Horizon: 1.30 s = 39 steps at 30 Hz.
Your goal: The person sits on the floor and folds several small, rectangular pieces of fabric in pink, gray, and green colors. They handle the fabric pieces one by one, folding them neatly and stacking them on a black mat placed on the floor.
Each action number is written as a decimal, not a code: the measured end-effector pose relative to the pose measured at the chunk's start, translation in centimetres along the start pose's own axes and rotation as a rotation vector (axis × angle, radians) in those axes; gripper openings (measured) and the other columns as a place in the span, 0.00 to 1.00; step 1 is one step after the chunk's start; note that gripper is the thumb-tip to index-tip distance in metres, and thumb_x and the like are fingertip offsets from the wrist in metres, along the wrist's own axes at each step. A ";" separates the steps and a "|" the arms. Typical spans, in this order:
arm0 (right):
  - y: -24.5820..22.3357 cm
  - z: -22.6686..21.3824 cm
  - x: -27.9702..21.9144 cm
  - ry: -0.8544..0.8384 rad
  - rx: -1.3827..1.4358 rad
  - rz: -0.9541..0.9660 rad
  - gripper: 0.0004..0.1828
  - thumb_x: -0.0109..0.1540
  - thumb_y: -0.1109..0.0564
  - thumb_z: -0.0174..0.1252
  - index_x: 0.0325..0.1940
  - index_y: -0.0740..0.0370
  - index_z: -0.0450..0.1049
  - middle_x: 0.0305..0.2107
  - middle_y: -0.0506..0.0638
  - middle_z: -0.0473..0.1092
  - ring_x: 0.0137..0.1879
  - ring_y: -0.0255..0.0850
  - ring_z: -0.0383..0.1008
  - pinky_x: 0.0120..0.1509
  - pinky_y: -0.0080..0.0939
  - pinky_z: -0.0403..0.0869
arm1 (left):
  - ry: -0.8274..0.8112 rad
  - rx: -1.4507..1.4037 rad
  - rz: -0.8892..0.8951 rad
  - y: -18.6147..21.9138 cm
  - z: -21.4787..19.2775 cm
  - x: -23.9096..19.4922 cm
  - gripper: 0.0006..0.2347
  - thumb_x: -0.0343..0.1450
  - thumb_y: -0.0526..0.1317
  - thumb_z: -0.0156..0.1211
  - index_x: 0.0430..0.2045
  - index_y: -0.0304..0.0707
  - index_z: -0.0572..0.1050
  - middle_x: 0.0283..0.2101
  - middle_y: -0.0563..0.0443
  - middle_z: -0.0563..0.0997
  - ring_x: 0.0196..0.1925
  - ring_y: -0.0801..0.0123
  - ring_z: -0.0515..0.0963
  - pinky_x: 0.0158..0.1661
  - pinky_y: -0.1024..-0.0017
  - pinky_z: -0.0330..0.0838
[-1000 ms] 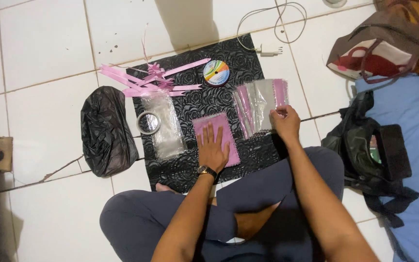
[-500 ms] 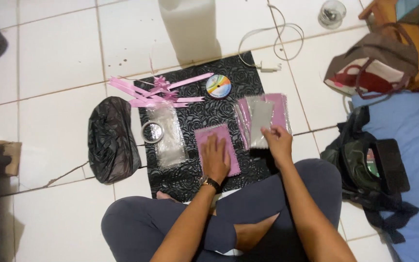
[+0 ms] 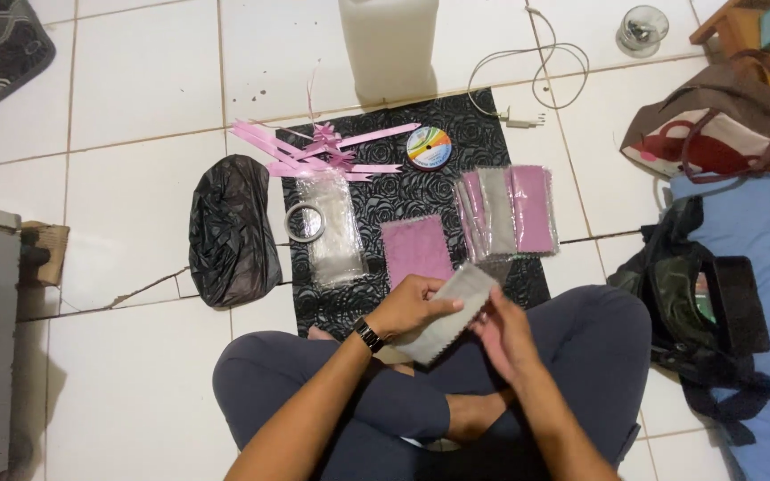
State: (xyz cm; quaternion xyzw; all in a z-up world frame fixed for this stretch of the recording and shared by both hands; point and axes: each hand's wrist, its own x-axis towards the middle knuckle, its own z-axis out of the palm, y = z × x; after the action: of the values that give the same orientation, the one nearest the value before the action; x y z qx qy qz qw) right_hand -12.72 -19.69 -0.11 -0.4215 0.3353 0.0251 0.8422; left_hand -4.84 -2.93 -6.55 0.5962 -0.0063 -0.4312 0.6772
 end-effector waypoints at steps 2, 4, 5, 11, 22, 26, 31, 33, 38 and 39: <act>-0.1 -1.6 2.9 0.022 -0.103 -0.087 0.09 0.65 0.53 0.61 0.44 0.60 0.77 0.29 0.48 0.74 0.33 0.35 0.73 0.35 0.31 0.73 | -0.002 0.026 -0.008 -0.3 -0.6 -0.7 0.10 0.66 0.35 0.71 0.39 0.33 0.82 0.28 0.43 0.85 0.28 0.66 0.85 0.27 0.69 0.81; -1.2 -2.5 4.9 0.043 -0.207 -0.176 0.10 0.64 0.59 0.62 0.48 0.64 0.76 0.30 0.49 0.75 0.32 0.33 0.74 0.34 0.27 0.73 | -0.006 0.053 -0.014 -0.6 -1.1 -0.7 0.09 0.66 0.34 0.71 0.37 0.33 0.83 0.26 0.43 0.84 0.27 0.66 0.85 0.26 0.69 0.81; -2.1 -2.5 5.4 0.045 -0.295 -0.256 0.11 0.63 0.58 0.65 0.47 0.65 0.77 0.30 0.51 0.75 0.32 0.34 0.74 0.35 0.28 0.73 | 0.008 0.051 0.004 -0.8 -1.2 -0.4 0.08 0.66 0.34 0.71 0.35 0.32 0.82 0.27 0.44 0.84 0.27 0.68 0.83 0.27 0.70 0.80; -6.9 -1.5 6.0 0.034 -0.594 -0.494 0.10 0.60 0.59 0.69 0.45 0.63 0.81 0.28 0.54 0.77 0.31 0.34 0.75 0.38 0.31 0.75 | 0.010 0.067 0.062 1.9 -0.8 -0.4 0.08 0.65 0.35 0.73 0.31 0.32 0.81 0.27 0.48 0.84 0.27 0.71 0.81 0.28 0.72 0.79; -12.7 -2.4 6.7 -0.294 -0.759 -0.298 0.10 0.61 0.65 0.59 0.45 0.70 0.79 0.23 0.59 0.75 0.27 0.39 0.71 0.36 0.35 0.70 | -0.040 0.190 0.086 4.4 -0.6 -2.0 0.09 0.63 0.36 0.75 0.28 0.33 0.79 0.27 0.51 0.83 0.28 0.73 0.77 0.28 0.75 0.75; -14.5 -2.6 7.1 -0.536 -0.964 -0.178 0.06 0.58 0.68 0.62 0.36 0.70 0.84 0.27 0.60 0.75 0.36 0.45 0.69 0.44 0.47 0.71 | -0.055 0.278 0.110 4.6 -0.5 -2.1 0.09 0.63 0.39 0.75 0.27 0.37 0.79 0.26 0.51 0.84 0.29 0.73 0.77 0.29 0.74 0.74; -15.5 0.2 5.8 -0.835 -1.202 -0.034 0.16 0.59 0.61 0.62 0.50 0.64 0.85 0.63 0.70 0.70 0.63 0.73 0.70 0.67 0.75 0.64 | -0.058 0.410 0.134 4.7 -0.2 -2.5 0.10 0.64 0.41 0.73 0.30 0.36 0.81 0.29 0.43 0.85 0.33 0.65 0.80 0.34 0.67 0.75; -14.6 -0.1 6.2 -0.858 -1.247 -0.042 0.18 0.60 0.59 0.65 0.53 0.67 0.82 0.58 0.70 0.74 0.62 0.68 0.74 0.65 0.69 0.69 | -0.064 0.469 0.128 3.9 -0.3 -2.2 0.10 0.65 0.42 0.73 0.32 0.37 0.81 0.31 0.43 0.86 0.35 0.63 0.81 0.36 0.66 0.76; -11.4 -1.7 8.7 -0.795 -1.220 -0.047 0.14 0.57 0.60 0.70 0.47 0.62 0.86 0.47 0.62 0.82 0.52 0.53 0.79 0.59 0.56 0.74 | -0.057 0.555 0.155 4.1 -0.4 -2.3 0.10 0.67 0.44 0.70 0.34 0.38 0.82 0.32 0.42 0.86 0.38 0.57 0.83 0.39 0.63 0.76; -10.8 -1.9 9.1 -0.774 -1.213 -0.057 0.13 0.56 0.60 0.70 0.45 0.62 0.88 0.44 0.60 0.83 0.49 0.50 0.79 0.56 0.53 0.75 | -0.051 0.579 0.169 3.9 -0.4 -2.2 0.10 0.67 0.45 0.70 0.34 0.39 0.82 0.32 0.42 0.86 0.39 0.56 0.83 0.39 0.62 0.76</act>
State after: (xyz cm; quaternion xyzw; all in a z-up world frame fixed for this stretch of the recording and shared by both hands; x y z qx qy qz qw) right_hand -3.23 -30.22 1.21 -0.7844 -0.0712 0.3326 0.5186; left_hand -3.76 -1.59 -2.33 0.7509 -0.1957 -0.3683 0.5121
